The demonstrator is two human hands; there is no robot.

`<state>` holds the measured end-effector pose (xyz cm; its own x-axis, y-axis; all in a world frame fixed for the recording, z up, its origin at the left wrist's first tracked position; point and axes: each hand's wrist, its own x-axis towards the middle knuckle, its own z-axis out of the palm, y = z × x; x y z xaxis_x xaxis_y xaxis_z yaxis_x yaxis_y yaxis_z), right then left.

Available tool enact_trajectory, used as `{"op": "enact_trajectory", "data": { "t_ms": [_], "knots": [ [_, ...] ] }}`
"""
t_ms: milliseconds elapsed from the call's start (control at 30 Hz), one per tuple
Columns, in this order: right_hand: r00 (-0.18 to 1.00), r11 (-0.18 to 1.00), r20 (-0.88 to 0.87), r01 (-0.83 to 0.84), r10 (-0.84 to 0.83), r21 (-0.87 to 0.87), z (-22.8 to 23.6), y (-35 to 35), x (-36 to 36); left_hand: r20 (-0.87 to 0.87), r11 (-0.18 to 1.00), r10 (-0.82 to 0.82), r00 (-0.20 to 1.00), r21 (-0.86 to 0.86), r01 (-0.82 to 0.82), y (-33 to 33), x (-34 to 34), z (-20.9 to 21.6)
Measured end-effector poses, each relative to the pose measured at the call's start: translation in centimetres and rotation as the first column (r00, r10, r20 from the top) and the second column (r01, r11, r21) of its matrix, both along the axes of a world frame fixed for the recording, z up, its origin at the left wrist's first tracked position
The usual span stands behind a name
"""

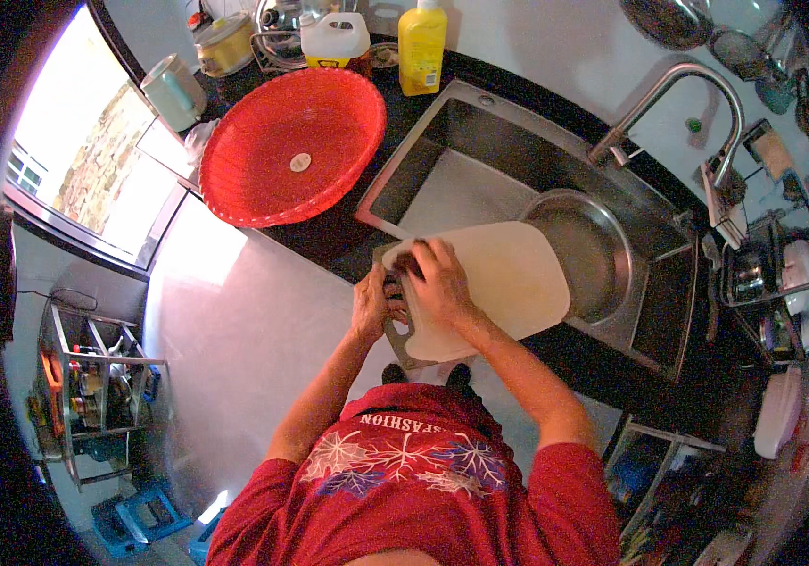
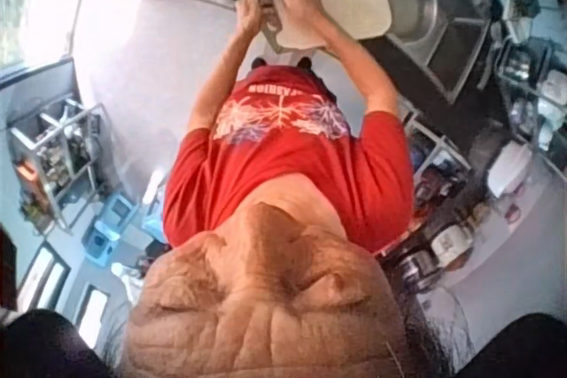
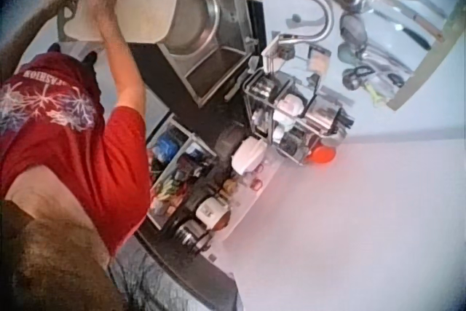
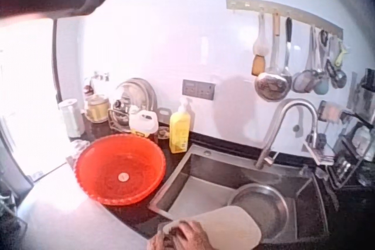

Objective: The person cleans a kitchen sink area and a cutting board. They wipe the faucet and surrounding wall with a dark cloth, then scrub a white cutting board in a metal bowl of water using the same cloth. Finally, they apply liquid soap from a yellow bottle onto the cloth.

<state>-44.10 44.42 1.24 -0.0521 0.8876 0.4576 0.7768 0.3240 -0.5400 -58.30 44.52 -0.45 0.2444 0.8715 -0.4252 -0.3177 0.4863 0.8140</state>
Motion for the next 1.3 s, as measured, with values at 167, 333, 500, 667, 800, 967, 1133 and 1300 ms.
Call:
{"op": "enact_trajectory", "data": {
  "t_ms": [167, 333, 500, 667, 800, 967, 1133, 1300],
  "knots": [
    [0.993, 0.993, -0.037, 0.115, -0.116, -0.04, -0.7, 5.1, -4.1, 0.008, 1.0, -0.014, 1.0, 0.004, 0.014, 0.3, 0.0, 0.5],
    [1.0, 0.999, 0.008, -0.016, 0.017, -0.046, 0.5, 1.9, -5.4, 0.034, 0.99, 0.138, 0.99, 0.017, -0.138, 0.7, 0.1, -0.4],
    [0.995, 0.992, 0.077, -0.053, 0.061, -0.11, 1.9, -2.5, -4.9, 0.384, 0.994, 0.082, 0.92, -0.098, -0.048, 0.7, -0.1, 0.0],
    [0.988, 0.991, 0.135, -0.051, 0.068, -0.121, 2.4, -6.6, -4.0, 0.284, 0.977, -0.068, 0.956, -0.174, 0.121, 1.6, -0.6, -1.1],
    [0.992, 0.985, 0.102, -0.052, 0.069, -0.165, 2.7, -9.0, -2.4, 0.368, 0.996, -0.066, 0.927, -0.032, 0.084, 1.5, 0.0, -3.4],
    [0.997, 0.978, 0.068, -0.031, 0.046, -0.205, 2.6, -12.3, 0.7, 0.28, 0.982, -0.183, 0.943, 0.003, 0.19, 1.0, -0.5, -1.9],
    [0.96, 0.945, 0.134, 0.269, -0.247, -0.188, 0.8, -16.0, 5.3, 0.198, 0.991, -0.132, 0.971, 0.016, 0.131, 0.6, -0.1, -1.0],
    [0.755, 0.768, 0.284, 0.634, -0.591, -0.09, -0.9, -19.2, 10.5, 0.135, 0.991, -0.128, 0.982, -0.006, 0.13, 1.4, -0.5, -1.1]
  ]
}}
